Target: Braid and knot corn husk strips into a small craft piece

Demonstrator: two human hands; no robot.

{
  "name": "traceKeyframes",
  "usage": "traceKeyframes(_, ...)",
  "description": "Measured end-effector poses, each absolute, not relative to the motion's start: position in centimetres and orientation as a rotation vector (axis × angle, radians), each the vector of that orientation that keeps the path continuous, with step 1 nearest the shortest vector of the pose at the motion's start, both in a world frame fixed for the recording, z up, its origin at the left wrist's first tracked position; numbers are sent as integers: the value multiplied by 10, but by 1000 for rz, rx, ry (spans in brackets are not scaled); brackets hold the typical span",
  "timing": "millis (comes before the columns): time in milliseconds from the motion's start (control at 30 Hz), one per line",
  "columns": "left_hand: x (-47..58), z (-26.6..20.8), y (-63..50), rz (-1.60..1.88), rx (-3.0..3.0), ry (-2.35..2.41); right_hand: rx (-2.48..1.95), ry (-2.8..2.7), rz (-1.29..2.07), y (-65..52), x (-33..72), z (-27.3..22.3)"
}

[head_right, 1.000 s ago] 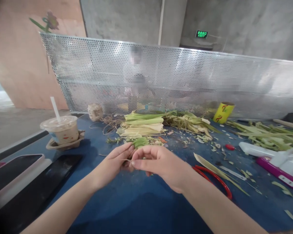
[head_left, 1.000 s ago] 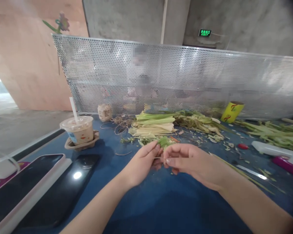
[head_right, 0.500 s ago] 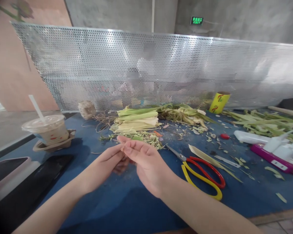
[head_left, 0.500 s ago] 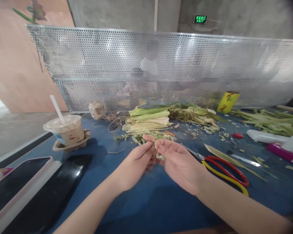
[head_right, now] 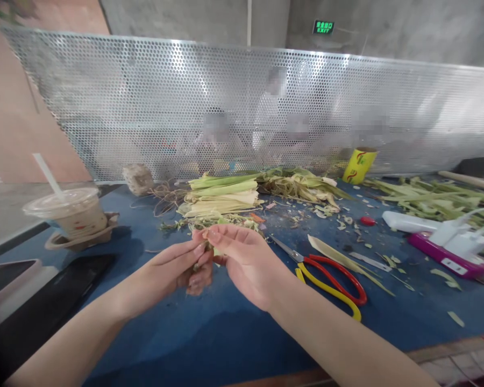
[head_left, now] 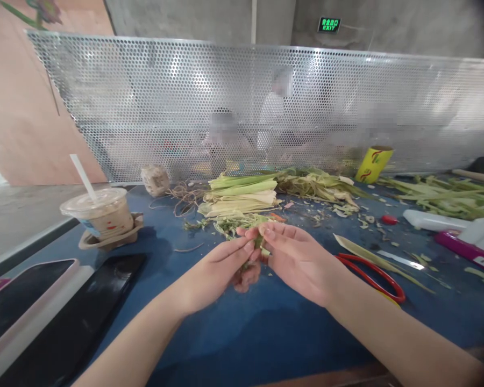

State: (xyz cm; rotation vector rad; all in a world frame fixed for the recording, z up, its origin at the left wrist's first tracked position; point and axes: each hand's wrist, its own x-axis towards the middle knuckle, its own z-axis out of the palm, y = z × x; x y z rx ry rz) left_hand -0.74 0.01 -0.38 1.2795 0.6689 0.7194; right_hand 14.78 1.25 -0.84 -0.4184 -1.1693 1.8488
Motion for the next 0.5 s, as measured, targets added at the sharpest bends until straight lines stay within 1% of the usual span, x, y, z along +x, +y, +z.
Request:
traceKeyframes(133, -6, -4, -1, 735, 1314, 726, -414, -1173, 1830, 12, 147, -7)
traceKeyframes(267, -2, -8, -1, 977, 1526, 977, -542, -1160, 1720, 9, 147, -5)
traceKeyframes(333, -1, -8, 1, 1041, 1539, 1053, -597, -1182, 1693, 9, 150, -4)
traceKeyframes(433, -2, -5, 3, 1057, 1475, 1125, -729, -1447, 1644, 13, 157, -5)
traceKeyframes(500, -3, -2, 3, 1064, 1489, 1166, -843, -1657, 1546, 17, 162, -6)
